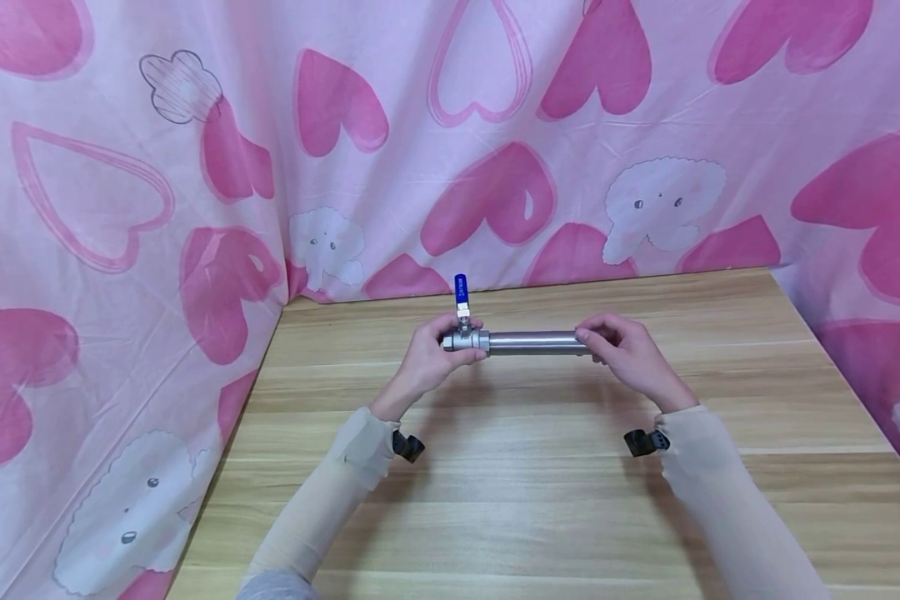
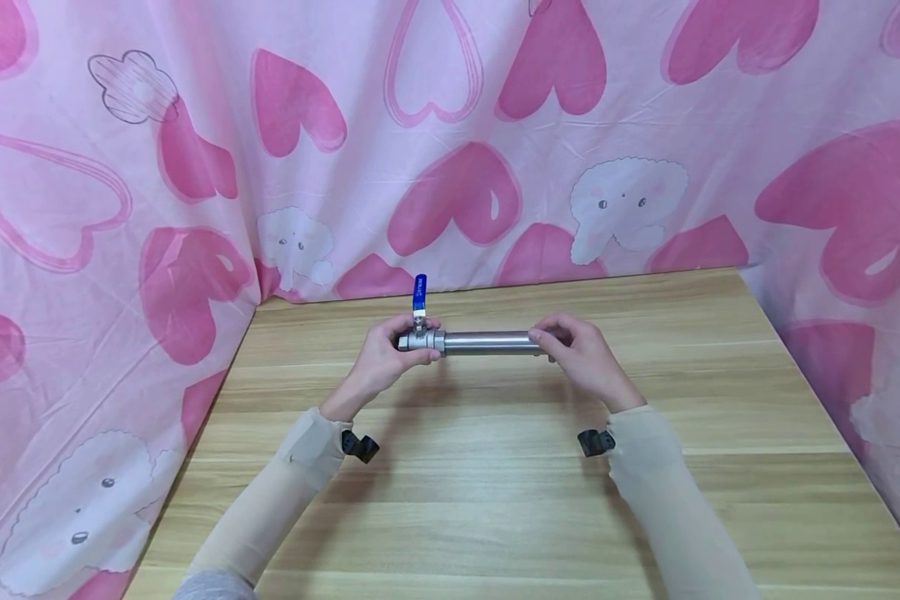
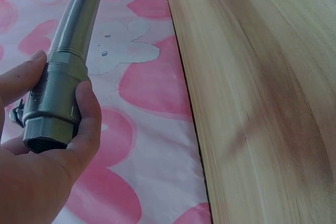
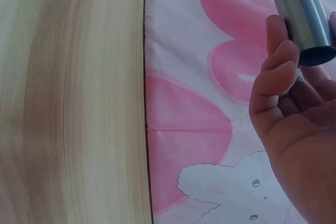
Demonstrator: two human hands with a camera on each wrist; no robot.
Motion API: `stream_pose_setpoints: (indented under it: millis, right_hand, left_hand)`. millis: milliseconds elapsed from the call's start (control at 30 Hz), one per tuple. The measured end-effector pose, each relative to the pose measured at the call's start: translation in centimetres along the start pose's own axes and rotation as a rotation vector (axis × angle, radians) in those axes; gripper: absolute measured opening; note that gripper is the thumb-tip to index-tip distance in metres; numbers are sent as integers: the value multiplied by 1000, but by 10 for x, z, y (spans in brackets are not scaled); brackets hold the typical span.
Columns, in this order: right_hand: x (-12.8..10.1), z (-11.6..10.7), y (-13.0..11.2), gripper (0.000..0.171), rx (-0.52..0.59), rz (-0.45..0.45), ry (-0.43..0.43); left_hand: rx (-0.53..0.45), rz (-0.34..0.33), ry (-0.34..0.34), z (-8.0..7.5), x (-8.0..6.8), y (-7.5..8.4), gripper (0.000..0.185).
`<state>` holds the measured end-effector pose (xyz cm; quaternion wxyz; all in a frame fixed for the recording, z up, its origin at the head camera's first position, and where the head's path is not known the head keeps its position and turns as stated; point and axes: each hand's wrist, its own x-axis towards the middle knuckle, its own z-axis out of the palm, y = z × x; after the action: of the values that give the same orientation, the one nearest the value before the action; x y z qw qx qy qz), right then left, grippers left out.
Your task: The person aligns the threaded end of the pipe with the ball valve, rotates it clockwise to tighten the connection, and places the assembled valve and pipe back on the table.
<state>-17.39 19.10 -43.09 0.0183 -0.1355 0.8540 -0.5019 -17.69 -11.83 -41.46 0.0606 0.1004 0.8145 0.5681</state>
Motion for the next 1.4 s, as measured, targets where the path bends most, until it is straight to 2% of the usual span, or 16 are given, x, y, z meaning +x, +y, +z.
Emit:
stream_pose_setpoints:
  millis: [267,533,733,1000,1233,1400]
  right_hand:
    - [0,0,3,28,38,37,-17]
    - [0,0,2,38,26,68,-5]
    - [-1,1,0,49,99,70,-17]
    - [-2,1,0,47,161,29,-29]
    - [-2,2,-1,42,117,-16,-23]
    - [-2,2,-1,41,85,-11,-18]
  left_hand:
    - [-3,-9,-1,0,-1,1,39]
    - [-14,-28,1,0,0,-1,40]
    - [-12,-40,0,0,0,-2,40]
    - [21,-38,6,-1,1,-2,40]
    - [15,-44,3,0,2,-2,39]
    - [13,-49,2,1,2,-2,39]
